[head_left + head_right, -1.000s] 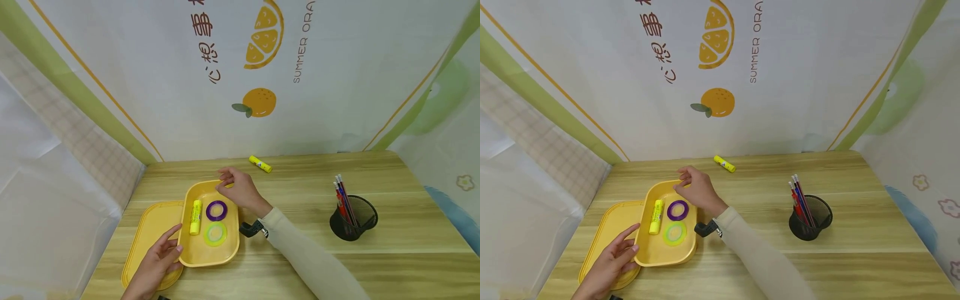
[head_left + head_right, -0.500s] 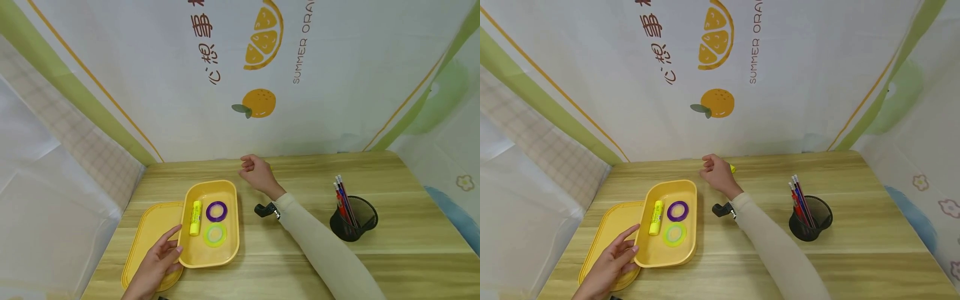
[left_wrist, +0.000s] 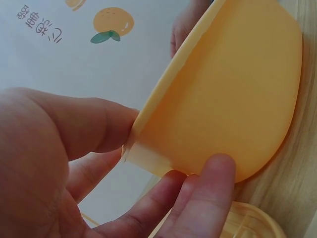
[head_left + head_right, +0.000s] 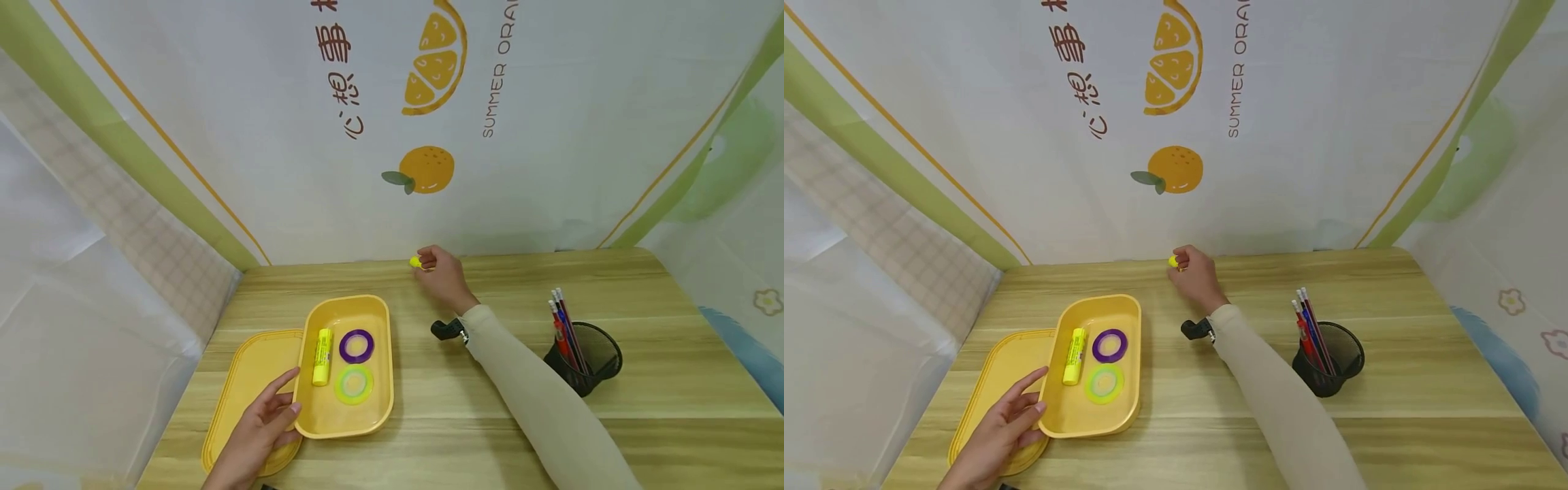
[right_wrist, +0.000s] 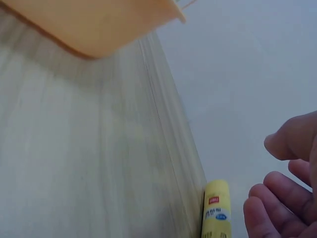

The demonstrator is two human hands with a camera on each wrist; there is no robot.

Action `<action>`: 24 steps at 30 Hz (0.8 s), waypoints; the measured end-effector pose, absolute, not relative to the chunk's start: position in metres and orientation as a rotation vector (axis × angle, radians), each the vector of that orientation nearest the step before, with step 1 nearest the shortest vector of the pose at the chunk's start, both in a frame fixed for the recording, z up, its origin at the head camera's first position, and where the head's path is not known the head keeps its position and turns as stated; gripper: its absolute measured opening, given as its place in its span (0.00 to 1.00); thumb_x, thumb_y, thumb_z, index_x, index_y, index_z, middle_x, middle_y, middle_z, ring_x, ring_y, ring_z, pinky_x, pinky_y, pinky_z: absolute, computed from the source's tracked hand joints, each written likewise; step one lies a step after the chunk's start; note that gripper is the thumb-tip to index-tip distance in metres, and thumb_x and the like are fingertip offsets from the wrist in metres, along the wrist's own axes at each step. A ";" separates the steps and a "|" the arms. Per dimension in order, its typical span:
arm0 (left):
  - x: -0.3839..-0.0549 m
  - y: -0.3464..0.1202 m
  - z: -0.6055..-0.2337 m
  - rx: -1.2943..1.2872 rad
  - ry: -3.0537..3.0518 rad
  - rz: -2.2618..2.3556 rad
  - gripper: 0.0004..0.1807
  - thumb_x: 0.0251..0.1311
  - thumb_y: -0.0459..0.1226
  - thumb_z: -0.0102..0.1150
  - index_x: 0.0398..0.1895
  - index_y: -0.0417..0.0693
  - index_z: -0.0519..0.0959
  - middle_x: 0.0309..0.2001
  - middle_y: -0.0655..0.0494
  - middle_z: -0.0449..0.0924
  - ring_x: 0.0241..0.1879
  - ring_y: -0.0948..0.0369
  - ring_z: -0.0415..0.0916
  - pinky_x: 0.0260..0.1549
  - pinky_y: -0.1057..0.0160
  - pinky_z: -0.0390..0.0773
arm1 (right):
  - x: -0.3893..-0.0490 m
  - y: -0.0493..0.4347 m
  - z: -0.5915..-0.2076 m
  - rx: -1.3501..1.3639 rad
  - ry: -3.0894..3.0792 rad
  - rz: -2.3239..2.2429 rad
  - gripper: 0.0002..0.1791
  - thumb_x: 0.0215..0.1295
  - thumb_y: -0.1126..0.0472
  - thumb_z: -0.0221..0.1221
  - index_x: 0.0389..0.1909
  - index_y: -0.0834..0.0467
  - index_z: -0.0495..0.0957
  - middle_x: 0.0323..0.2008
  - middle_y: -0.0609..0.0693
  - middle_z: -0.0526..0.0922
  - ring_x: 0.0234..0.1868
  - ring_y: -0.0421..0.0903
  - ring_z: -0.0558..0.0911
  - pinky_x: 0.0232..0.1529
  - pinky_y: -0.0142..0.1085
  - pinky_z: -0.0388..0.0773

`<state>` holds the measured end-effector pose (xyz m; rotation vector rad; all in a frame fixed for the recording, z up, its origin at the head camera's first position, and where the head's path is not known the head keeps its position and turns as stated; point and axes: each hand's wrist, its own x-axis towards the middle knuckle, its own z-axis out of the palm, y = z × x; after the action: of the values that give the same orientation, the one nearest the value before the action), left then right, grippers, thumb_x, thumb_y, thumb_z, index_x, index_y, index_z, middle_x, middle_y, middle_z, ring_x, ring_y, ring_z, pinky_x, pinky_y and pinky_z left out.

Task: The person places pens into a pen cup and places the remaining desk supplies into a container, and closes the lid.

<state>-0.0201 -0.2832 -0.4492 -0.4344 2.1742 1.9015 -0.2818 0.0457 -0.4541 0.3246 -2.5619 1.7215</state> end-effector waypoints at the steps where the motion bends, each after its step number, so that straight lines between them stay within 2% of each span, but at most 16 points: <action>1: -0.020 -0.283 -0.449 -0.434 2.174 1.903 0.34 0.77 0.33 0.57 0.82 0.58 0.62 0.56 0.41 0.73 0.48 0.54 0.82 0.42 0.57 0.90 | -0.284 0.047 -0.455 0.323 -2.560 1.718 0.24 0.70 0.65 0.66 0.65 0.65 0.77 0.59 0.63 0.82 0.57 0.56 0.83 0.63 0.48 0.82; 12: -0.019 -0.284 -0.451 -0.439 2.158 1.909 0.34 0.77 0.34 0.57 0.83 0.57 0.60 0.56 0.42 0.72 0.49 0.54 0.82 0.44 0.56 0.90 | -0.298 0.065 -0.465 0.240 -2.660 1.651 0.24 0.70 0.62 0.66 0.65 0.63 0.78 0.62 0.60 0.82 0.63 0.58 0.80 0.66 0.52 0.79; 24: -0.020 -0.284 -0.450 -0.438 2.152 1.902 0.34 0.78 0.35 0.58 0.83 0.58 0.61 0.56 0.41 0.72 0.48 0.54 0.82 0.44 0.57 0.90 | -0.302 0.071 -0.479 0.239 -2.737 1.613 0.24 0.70 0.62 0.67 0.65 0.64 0.78 0.62 0.62 0.82 0.63 0.59 0.82 0.66 0.52 0.80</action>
<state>-0.0199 -0.2836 -0.4500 -0.4377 2.1521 1.9023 -0.3019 0.0710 -0.4794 0.2387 -2.7372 1.6132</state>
